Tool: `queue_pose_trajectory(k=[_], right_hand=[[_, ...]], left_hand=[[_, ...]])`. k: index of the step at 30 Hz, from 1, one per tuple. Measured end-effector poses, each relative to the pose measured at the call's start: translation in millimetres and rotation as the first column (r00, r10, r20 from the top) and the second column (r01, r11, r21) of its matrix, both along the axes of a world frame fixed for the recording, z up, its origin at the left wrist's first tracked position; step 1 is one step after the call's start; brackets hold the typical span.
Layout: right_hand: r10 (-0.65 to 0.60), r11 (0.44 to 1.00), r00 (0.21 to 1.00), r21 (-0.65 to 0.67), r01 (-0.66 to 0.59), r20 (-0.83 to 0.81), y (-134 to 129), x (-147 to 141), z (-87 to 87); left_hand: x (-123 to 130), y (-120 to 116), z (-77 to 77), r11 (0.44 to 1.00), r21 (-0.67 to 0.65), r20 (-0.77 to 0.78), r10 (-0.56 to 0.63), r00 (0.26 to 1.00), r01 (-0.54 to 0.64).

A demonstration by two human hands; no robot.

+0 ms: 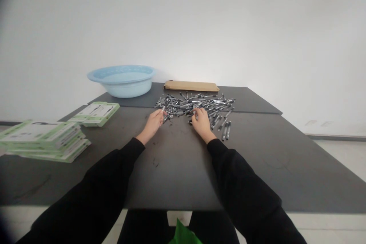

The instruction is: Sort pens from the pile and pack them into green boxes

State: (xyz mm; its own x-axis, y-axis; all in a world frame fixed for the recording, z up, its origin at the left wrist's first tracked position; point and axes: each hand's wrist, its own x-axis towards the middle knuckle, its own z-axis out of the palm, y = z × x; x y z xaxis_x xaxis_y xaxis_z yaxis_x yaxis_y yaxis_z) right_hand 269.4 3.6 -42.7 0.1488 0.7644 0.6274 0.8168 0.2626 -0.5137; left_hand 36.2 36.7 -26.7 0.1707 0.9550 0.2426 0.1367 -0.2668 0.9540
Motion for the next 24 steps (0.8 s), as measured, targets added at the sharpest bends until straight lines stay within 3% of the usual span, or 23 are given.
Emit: queue_pose_trajectory(k=[4, 9, 14, 24], right_hand=[[-0.070, 0.997, 0.971, -0.027, 0.078, 0.228, 10, 3, -1.2], [-0.005, 0.953, 0.925, -0.278, 0.119, 0.380, 10, -2, -7.0], [0.030, 0.945, 0.933, -0.315, 0.091, 0.359, 3, -3, -6.2], [0.182, 0.950, 0.942, -0.298, -0.094, 0.282, -9, -13, -3.4]], left_hand=[[-3, 5, -5.3, 1.000, -0.004, -0.058, 0.015, 0.998, -0.015], [2, 2, -8.8, 1.000, 0.001, -0.119, 0.009, 0.993, -0.009], [2, 1, -7.8, 1.000, 0.014, -0.170, 0.022, 0.985, -0.020], [4, -1, -5.2, 1.000, 0.023, -0.221, -0.004, 0.975, 0.010]])
